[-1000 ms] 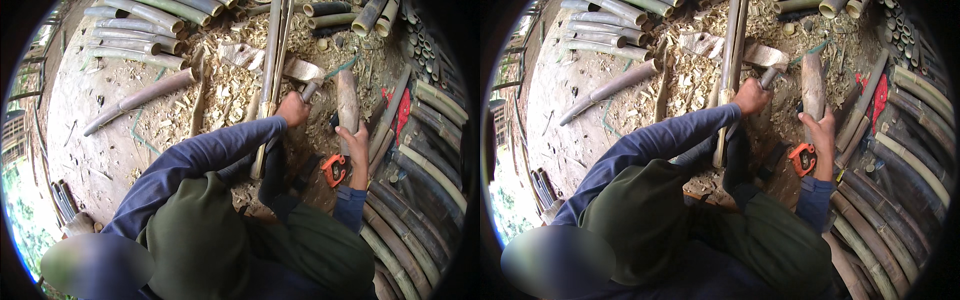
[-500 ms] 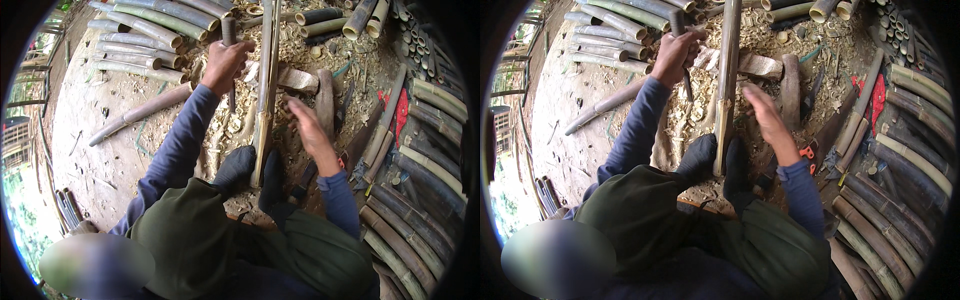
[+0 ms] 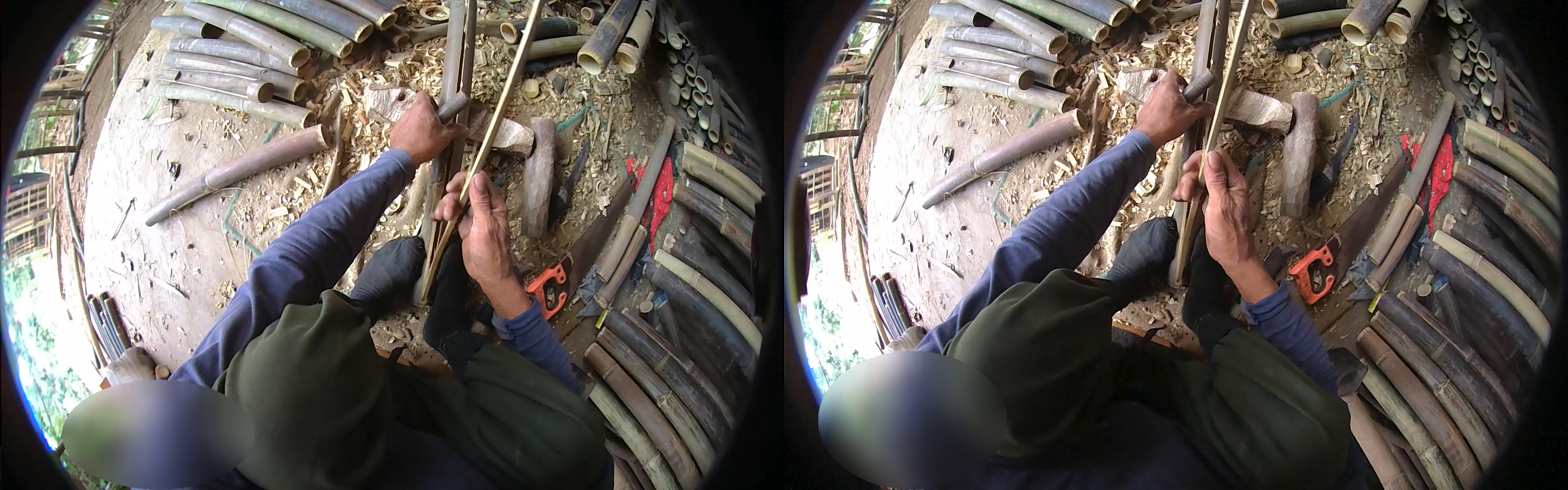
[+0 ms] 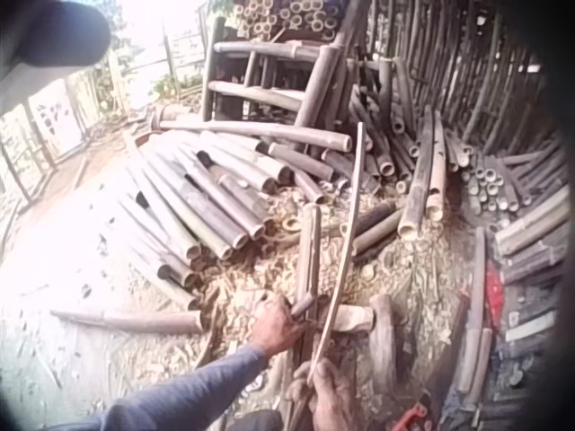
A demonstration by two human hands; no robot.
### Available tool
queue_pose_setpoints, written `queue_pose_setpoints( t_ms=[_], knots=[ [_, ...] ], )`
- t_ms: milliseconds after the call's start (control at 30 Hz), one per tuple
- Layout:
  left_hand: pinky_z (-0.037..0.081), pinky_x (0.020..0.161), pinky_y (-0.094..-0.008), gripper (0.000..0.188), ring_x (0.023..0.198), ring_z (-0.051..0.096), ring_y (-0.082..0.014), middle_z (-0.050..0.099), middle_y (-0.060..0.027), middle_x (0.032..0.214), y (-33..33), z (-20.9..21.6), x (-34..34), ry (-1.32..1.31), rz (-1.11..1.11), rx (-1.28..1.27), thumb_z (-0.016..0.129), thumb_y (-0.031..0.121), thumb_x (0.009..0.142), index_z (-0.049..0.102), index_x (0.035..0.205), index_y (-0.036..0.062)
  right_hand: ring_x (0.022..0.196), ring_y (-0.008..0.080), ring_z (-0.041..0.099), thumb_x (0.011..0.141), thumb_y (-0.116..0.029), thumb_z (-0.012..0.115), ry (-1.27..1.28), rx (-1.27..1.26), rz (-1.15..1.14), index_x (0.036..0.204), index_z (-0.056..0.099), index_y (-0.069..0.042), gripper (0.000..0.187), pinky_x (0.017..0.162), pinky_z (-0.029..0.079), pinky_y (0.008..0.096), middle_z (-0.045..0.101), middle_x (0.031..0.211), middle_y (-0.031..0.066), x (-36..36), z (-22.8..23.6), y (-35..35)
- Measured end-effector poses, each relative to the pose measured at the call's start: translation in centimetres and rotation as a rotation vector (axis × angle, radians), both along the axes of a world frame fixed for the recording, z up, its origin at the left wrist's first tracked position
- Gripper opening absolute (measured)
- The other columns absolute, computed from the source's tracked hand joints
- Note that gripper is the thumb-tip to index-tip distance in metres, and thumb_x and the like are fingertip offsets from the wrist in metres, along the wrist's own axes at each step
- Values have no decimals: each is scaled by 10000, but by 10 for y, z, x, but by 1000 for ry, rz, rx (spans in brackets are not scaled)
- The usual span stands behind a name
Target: The person sits on the ground and uses a saw to cut a bamboo pole. They then use a wooden mallet and a chisel to split the pole into thin strips. The person repeatedly strikes the chisel to drive it through the bamboo, separating the material into long, narrow pieces.
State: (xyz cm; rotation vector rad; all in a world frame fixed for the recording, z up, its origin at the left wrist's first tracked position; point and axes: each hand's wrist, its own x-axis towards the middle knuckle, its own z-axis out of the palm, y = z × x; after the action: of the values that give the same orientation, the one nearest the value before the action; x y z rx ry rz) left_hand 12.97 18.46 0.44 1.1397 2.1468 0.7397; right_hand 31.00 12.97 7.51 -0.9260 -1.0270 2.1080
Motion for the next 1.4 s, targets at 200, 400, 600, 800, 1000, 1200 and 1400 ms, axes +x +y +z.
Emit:
queue_pose_setpoints(
  t_ms=[200,400,600,800,1000,1200,1400],
  knots=[
    [534,771,-487,619,858,701,-390,694,-243,937,-27,0,1,24,18,85,829,431,817,531,1137,-7,647,84,429,1113,-385,442,124,20,-57,937,521,-64,374,628,408,270,433,718,-19,20,5,-19],
    [519,766,-478,432,904,679,-370,678,-242,1018,-108,4,-1,173,11,50,756,231,864,585,1193,8,615,84,406,1120,-368,415,130,189,-20,918,493,-80,360,580,386,271,405,711,-20,27,18,-31],
    [520,954,-447,610,1119,635,-384,624,-212,1261,-147,25,11,-183,-333,344,759,204,835,527,1368,19,581,83,414,1115,-373,439,90,34,-112,839,456,-92,395,552,380,256,420,655,-15,19,6,-14],
    [521,908,-322,423,1059,608,-150,670,-66,1106,-171,27,57,-1120,-775,-173,730,239,951,588,1290,28,569,89,399,1106,-395,441,11,306,83,867,467,-72,403,544,381,256,381,658,-20,16,21,-34],
    [463,834,-300,294,963,515,-105,583,0,994,-197,-50,104,-1134,-569,263,516,315,1096,615,1121,39,578,82,385,1107,-390,447,7,216,57,826,426,-91,411,540,371,258,353,661,-28,15,26,-44],
    [458,688,-351,386,753,497,-151,510,-78,758,-165,-32,116,-804,-592,275,505,314,1082,576,947,-40,554,72,377,1119,-350,429,79,-47,-214,793,431,-106,407,510,374,251,391,647,-34,22,27,-34],
    [527,864,-343,324,992,605,-169,656,-104,1069,-178,-24,112,-881,-541,417,543,275,1059,611,1141,-31,584,73,411,1121,-237,436,-125,308,64,799,484,-105,351,531,372,270,454,678,-23,29,29,-41]
  ],
)
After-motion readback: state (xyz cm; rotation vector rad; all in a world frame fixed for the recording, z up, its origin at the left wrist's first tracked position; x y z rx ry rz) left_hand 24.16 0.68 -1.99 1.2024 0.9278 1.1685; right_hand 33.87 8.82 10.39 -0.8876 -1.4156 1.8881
